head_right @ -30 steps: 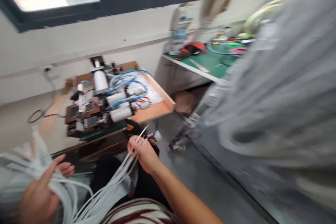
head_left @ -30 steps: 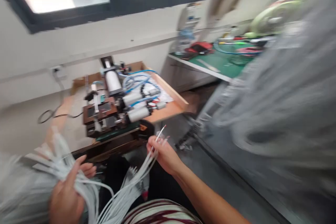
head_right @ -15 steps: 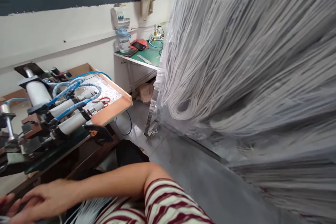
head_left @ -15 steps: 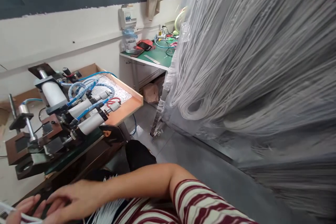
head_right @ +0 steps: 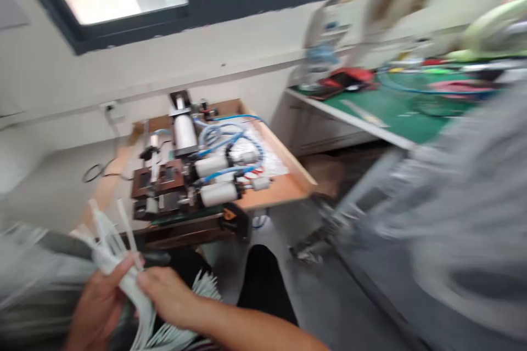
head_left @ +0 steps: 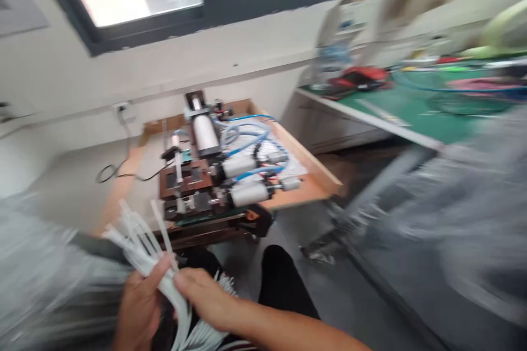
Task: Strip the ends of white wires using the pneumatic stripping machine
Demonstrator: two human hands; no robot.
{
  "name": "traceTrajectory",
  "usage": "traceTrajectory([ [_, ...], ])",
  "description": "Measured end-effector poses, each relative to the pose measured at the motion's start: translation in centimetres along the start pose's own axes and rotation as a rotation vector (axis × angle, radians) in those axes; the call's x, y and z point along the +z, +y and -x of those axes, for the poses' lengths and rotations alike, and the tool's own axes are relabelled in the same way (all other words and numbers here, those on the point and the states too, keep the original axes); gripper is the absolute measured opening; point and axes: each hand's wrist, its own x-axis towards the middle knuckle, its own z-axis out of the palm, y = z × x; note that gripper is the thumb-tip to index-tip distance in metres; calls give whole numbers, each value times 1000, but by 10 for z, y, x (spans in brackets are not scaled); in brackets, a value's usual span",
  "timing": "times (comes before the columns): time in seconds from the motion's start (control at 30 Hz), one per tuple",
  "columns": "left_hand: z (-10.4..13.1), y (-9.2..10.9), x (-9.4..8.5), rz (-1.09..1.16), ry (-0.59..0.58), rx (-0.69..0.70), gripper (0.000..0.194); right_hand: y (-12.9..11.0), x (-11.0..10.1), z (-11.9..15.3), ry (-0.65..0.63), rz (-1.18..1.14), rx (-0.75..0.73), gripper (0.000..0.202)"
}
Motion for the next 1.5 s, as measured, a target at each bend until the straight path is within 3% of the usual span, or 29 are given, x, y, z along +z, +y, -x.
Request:
traceTrajectory([
  [0.03,-1,-1,1,7,-55,24,14,-4,-1,0,1,15,-1,38],
  [0.17,-6,-3,2,-2,24,135,9,-30,-9,-8,219,437,-234,24],
  [0.23,-5,-4,1,-22,22,165,10,-42,-10,-13,225,508,-323,21],
  [0.37,-3,-6,0,-98,-50,175,14,-50,-9,-24,227,304,-217,16],
  [0.47,-7,-7,-2,-109,5,146,17,-47,-11,-31,296,62,-112,17],
  [0.63,-10,-4,-3,-25,95,52,25,-47,-12,-35,382,-168,-74,18],
  [1.3,-4,8,8,-48,178,110,23,-54,-13,-42,383,-465,47,25],
  [1.5,-9,3,10,-17,97,145,21,-49,-4,-38,157,-317,107,26],
])
